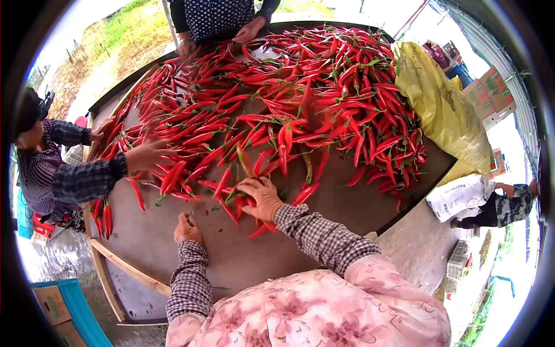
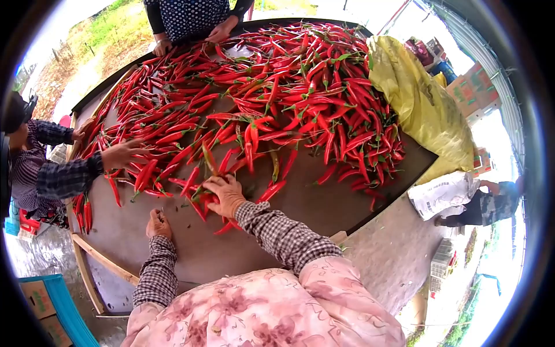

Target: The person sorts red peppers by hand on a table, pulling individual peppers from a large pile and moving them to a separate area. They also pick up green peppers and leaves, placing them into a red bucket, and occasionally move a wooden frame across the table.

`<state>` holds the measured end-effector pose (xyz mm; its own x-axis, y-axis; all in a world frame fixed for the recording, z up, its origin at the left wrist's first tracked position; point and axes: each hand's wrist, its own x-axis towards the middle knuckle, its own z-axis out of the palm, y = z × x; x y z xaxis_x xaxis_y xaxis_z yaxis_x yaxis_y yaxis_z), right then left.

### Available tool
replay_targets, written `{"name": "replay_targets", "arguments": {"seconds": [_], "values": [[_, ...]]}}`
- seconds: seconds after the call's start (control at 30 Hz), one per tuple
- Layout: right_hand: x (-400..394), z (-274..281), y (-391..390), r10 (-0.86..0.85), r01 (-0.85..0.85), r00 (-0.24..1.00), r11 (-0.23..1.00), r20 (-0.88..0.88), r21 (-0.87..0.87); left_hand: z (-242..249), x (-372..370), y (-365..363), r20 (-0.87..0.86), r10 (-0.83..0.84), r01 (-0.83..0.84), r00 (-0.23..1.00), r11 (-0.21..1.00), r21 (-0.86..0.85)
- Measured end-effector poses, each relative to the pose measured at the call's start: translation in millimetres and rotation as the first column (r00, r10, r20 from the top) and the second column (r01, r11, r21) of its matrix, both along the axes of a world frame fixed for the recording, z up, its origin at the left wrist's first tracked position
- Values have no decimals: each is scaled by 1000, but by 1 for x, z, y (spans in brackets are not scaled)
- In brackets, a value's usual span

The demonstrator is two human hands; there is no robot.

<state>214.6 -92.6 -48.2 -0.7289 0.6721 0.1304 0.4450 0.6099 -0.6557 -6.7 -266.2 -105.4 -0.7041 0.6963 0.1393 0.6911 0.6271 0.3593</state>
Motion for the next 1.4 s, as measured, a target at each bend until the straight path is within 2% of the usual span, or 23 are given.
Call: {"name": "replay_targets", "arguments": {"seconds": [0.1,0.17,0.23,0.3,0.37,0.43,0.47,0.53,0.57,0.63,0.67,0.7,0.73,0.83,0.93,0.97,1.07,1.13,1.17,1.23,1.3,1.37,1.4], "values": [[21,30,-10,151,-147,986,987,70,-60,0,1,1,8,3,-3,1000,1000,0],[43,35,-3,180,-173,981,980,-73,95,-3,-1,0,1,4,-4,1000,1000,17],[60,41,32,101,-101,987,995,-121,9,-7,-1,-1,-15,-2,2,1000,999,46],[66,38,71,-197,190,917,980,-346,-53,-5,0,0,-31,-2,4,1000,998,64],[67,38,121,-300,371,861,923,-411,104,-4,1,0,-52,1,3,999,996,84],[59,25,167,-485,539,809,838,-332,89,-5,1,0,-40,2,1,999,998,63],[51,25,177,-481,535,809,840,-338,87,-5,1,-1,-47,6,-3,999,998,65],[34,22,189,-542,539,840,829,-26,149,-5,0,0,-32,7,-7,999,1000,14],[21,34,182,-598,635,742,772,303,-32,-4,1,1,-37,14,-14,999,1000,15],[0,55,173,-413,591,674,799,612,-112,-2,2,1,-17,22,-21,1000,999,28],[-7,49,168,-361,533,685,841,633,-97,-1,1,1,-18,26,-25,1000,999,23],[-6,38,163,-332,460,807,872,489,-167,0,2,1,-31,29,-29,999,1000,10],[-12,36,153,-249,364,811,923,530,-124,1,4,3,-42,27,-27,999,1000,1],[-42,0,93,-327,272,875,942,357,196,0,2,2,7,25,-25,1000,1000,-16],[-59,-12,42,-251,217,952,957,172,194,-5,1,0,14,22,-22,1000,1000,22],[-59,-12,29,-183,166,973,978,140,127,-6,0,-1,16,7,-7,1000,1000,19],[-55,-12,9,-53,58,978,998,-200,19,-6,-1,-2,16,11,-11,1000,1000,13],[-48,-6,2,-59,-60,859,975,-509,-213,-2,0,-1,40,18,-17,999,1000,-5],[-40,-2,4,-62,-53,861,976,-504,-212,-1,1,0,56,37,-36,998,999,-24],[-12,13,10,-213,-75,837,867,-504,-492,-14,-5,-2,38,17,-17,999,1000,-12],[20,30,26,-281,89,886,885,-370,-458,-13,-4,-1,-10,18,-17,1000,1000,8],[49,19,47,-415,159,837,808,-356,-568,-9,-3,1,5,22,-22,1000,1000,-18],[66,26,56,-504,218,823,706,-262,-674,-7,-2,3,7,23,-23,1000,999,-34]]}}
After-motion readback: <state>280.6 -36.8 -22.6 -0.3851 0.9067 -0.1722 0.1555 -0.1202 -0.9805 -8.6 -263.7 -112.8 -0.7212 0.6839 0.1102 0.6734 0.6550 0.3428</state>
